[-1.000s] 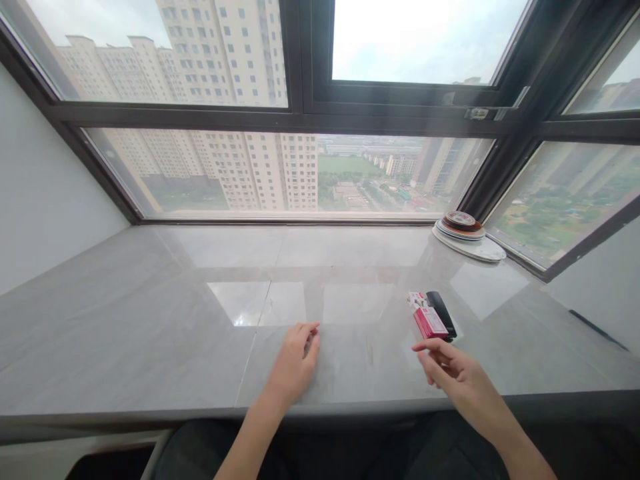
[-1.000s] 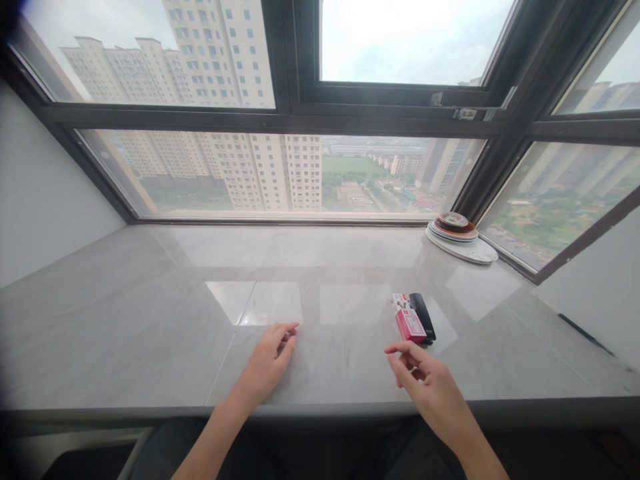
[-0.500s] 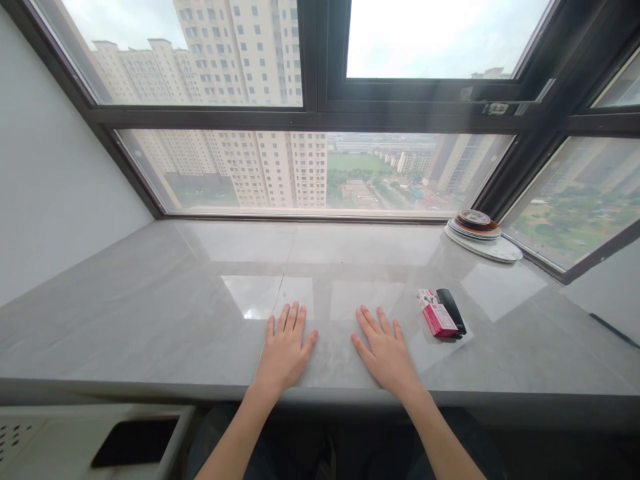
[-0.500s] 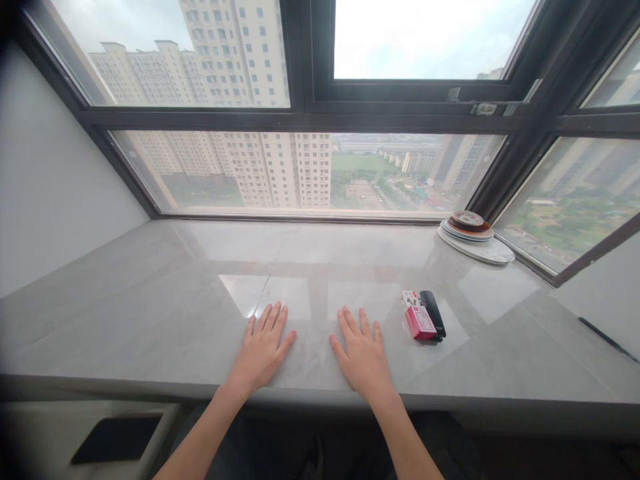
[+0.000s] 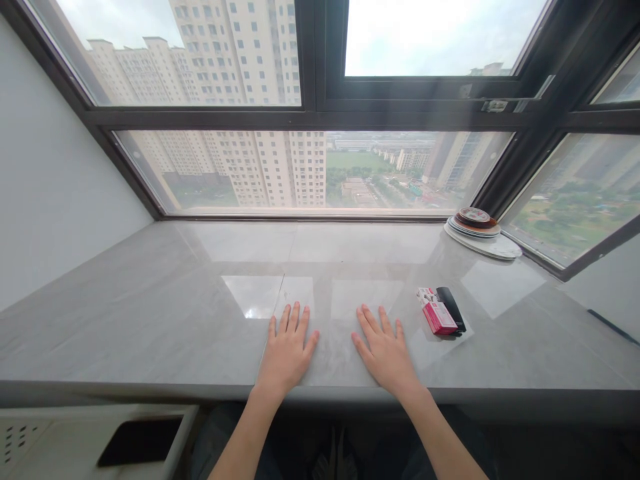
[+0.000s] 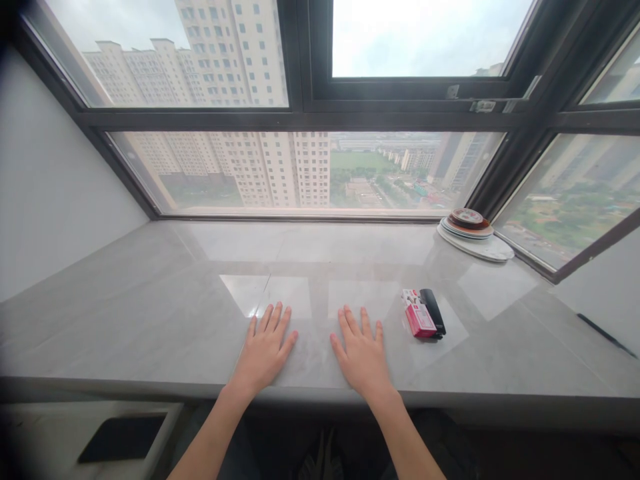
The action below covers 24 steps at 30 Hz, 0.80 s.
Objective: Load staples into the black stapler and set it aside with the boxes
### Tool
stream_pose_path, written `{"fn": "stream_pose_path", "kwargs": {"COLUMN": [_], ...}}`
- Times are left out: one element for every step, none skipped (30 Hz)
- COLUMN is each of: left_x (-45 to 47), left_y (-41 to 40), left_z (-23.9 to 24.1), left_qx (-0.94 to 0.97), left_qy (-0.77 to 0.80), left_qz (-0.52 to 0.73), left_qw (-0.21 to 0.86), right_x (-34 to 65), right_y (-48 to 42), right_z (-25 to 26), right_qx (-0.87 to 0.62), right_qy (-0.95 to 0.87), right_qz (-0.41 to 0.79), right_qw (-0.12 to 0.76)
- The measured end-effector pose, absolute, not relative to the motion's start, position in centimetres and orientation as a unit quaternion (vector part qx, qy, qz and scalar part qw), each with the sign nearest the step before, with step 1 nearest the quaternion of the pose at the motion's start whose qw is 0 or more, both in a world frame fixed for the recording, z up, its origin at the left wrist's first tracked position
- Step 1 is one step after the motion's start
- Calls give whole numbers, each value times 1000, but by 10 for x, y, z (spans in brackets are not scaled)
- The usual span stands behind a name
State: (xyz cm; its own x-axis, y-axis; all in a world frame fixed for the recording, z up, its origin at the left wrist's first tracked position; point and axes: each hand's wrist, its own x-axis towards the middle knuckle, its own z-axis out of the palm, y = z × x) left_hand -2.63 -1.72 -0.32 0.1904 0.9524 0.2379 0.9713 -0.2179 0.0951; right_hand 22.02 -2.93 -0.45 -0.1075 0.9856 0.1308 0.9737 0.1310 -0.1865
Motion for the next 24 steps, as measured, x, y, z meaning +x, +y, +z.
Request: {"fn": "stream_pose_path", "kwargs": {"left_x": [-24, -20, -16, -12, -7, -3, 0, 3, 6, 7, 8, 9, 10, 11, 12, 13, 14, 14, 15, 15, 14, 14, 13, 13], "left_y": [-17, -18, -18, -19, -19, -20, -21, -22, -23, -24, -24, -25, -25, -25, -25, -25, -25, -25, -25, -25, -25, -25, -25, -25], "left_z": [-3, -3, -2, -1, 0, 1, 2, 3, 4, 5, 5, 5, 5, 5, 5, 5, 5, 5, 5, 5, 6, 6, 6, 6], "left_qx": [-769, -767, -766, -766, -767, -770, -774, -779, -783, -785, -785, -785, -782, -779, -775, -772, -769, -768, -767, -767, -766, -765, -765, -765], "left_qy": [-626, -629, -631, -631, -630, -626, -620, -613, -607, -603, -602, -603, -606, -610, -615, -619, -622, -624, -624, -625, -626, -627, -628, -628], "left_qz": [-123, -122, -121, -121, -122, -125, -129, -133, -138, -142, -145, -146, -146, -146, -146, -146, -147, -148, -148, -147, -146, -145, -144, -144], "left_qw": [38, 37, 35, 32, 28, 22, 16, 10, 4, -1, -4, -5, -5, -4, -2, -2, -2, -3, -4, -5, -6, -5, -5, -5], "right_x": [219, 217, 215, 213, 212, 210, 209, 208, 207, 206, 206, 206, 206, 206, 206, 206, 206, 206, 206, 206, 206, 206, 207, 207], "right_y": [-29, -30, -30, -30, -30, -30, -30, -30, -30, -30, -31, -31, -31, -31, -31, -31, -31, -31, -31, -31, -31, -31, -31, -31], "right_z": [-5, -5, -6, -7, -7, -8, -8, -9, -9, -8, -8, -8, -7, -7, -7, -7, -7, -7, -7, -8, -8, -8, -7, -7], "right_qx": [-661, -664, -667, -671, -674, -678, -681, -682, -682, -682, -682, -681, -681, -681, -682, -683, -683, -684, -685, -685, -684, -683, -683, -682], "right_qy": [-742, -739, -737, -733, -730, -727, -724, -722, -722, -722, -723, -723, -723, -723, -722, -722, -721, -721, -721, -721, -721, -722, -722, -723], "right_qz": [27, 27, 26, 23, 20, 16, 13, 11, 10, 10, 10, 9, 9, 9, 9, 10, 10, 11, 11, 11, 11, 11, 12, 13], "right_qw": [110, 109, 108, 108, 109, 110, 111, 112, 112, 113, 114, 116, 117, 117, 116, 115, 113, 111, 109, 108, 108, 108, 108, 108]}}
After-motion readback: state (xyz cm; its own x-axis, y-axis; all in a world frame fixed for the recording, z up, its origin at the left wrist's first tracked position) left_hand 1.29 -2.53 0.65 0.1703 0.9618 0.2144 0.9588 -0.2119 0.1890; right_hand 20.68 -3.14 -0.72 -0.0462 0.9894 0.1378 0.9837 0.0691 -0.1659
